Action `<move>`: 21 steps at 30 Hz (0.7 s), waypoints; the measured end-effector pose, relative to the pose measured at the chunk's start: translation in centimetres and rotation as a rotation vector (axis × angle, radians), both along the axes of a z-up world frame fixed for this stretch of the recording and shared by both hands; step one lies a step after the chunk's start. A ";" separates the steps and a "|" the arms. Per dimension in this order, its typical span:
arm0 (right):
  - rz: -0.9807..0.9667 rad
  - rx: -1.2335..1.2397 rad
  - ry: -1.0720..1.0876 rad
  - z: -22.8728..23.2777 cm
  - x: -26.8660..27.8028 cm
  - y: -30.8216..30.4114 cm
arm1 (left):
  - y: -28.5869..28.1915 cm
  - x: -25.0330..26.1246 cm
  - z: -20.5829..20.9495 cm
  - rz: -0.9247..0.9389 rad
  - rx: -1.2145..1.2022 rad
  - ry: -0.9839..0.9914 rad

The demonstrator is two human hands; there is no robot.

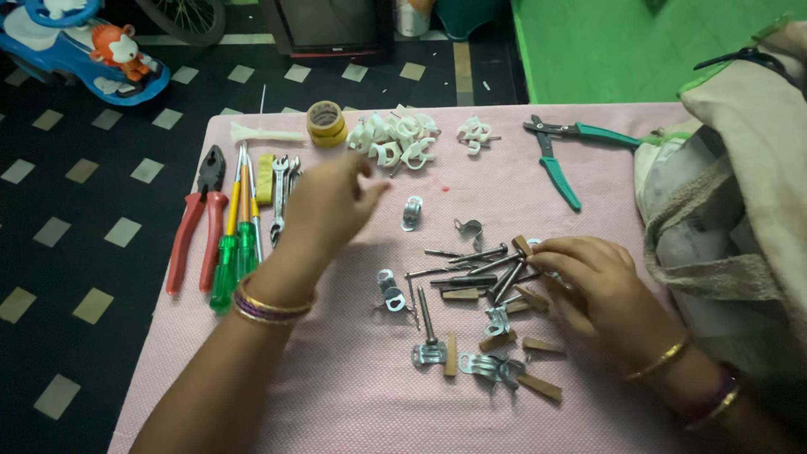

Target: The person assembles small electrical components on a table, attaching metal clips to wooden pieces and using pliers to bend and secure metal rods. The person organizes the assembled parts into neat piles.

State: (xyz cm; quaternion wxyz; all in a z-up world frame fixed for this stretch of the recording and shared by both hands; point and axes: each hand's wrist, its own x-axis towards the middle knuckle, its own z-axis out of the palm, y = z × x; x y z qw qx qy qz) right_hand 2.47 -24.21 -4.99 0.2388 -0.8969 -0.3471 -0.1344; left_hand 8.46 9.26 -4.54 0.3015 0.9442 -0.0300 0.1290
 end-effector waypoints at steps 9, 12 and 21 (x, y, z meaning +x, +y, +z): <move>0.013 0.028 -0.068 -1.2 -0.6 0.7 | -2.9 -3.3 2.3 -0.644 0.191 0.160; -0.010 0.068 -0.083 -1.6 -0.5 0.7 | -4.1 -4.4 2.3 -0.737 0.260 0.277; -0.131 0.222 -0.012 -2.5 -0.3 1.2 | -5.7 -5.8 0.7 -0.722 0.449 0.411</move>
